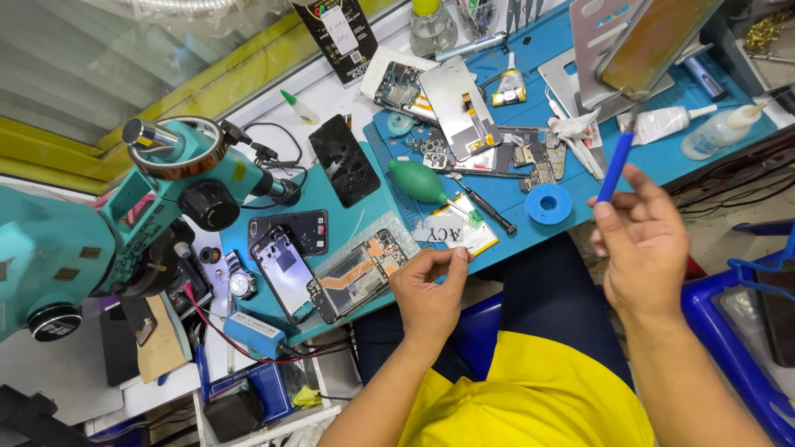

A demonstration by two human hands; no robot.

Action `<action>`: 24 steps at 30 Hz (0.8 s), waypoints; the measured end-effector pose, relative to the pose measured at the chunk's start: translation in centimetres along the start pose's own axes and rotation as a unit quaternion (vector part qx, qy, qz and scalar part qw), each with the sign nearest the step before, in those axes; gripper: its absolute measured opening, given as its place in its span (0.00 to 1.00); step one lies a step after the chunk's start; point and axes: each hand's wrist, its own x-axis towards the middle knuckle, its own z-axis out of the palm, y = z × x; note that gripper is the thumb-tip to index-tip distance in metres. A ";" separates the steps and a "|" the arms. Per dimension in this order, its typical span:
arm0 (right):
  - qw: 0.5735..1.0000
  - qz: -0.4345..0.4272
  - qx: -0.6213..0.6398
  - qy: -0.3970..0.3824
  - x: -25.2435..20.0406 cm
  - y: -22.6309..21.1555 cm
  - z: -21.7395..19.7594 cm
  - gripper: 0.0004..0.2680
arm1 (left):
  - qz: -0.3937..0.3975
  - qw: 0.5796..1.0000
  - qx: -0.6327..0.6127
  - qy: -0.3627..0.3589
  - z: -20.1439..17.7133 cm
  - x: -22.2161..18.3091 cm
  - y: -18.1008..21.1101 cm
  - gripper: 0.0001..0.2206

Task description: A person performs various steps to repair a mobile phone, including cleaning parts with an air blower, applying adhesive, and securing internal plates.

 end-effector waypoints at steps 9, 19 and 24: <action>0.996 -0.016 0.007 -0.085 -6.5 2.2 5.1 0.11 | 0.055 0.998 -0.002 0.036 0.4 -0.5 -1.5 0.04; 0.975 -0.134 -0.148 -0.099 -6.4 0.3 6.8 0.04 | 0.050 0.998 -0.004 0.040 0.4 -0.2 -1.6 0.05; 0.972 -0.112 -0.191 -0.081 -5.9 -0.5 6.2 0.02 | 0.012 0.998 -0.037 0.039 0.6 0.2 -1.4 0.04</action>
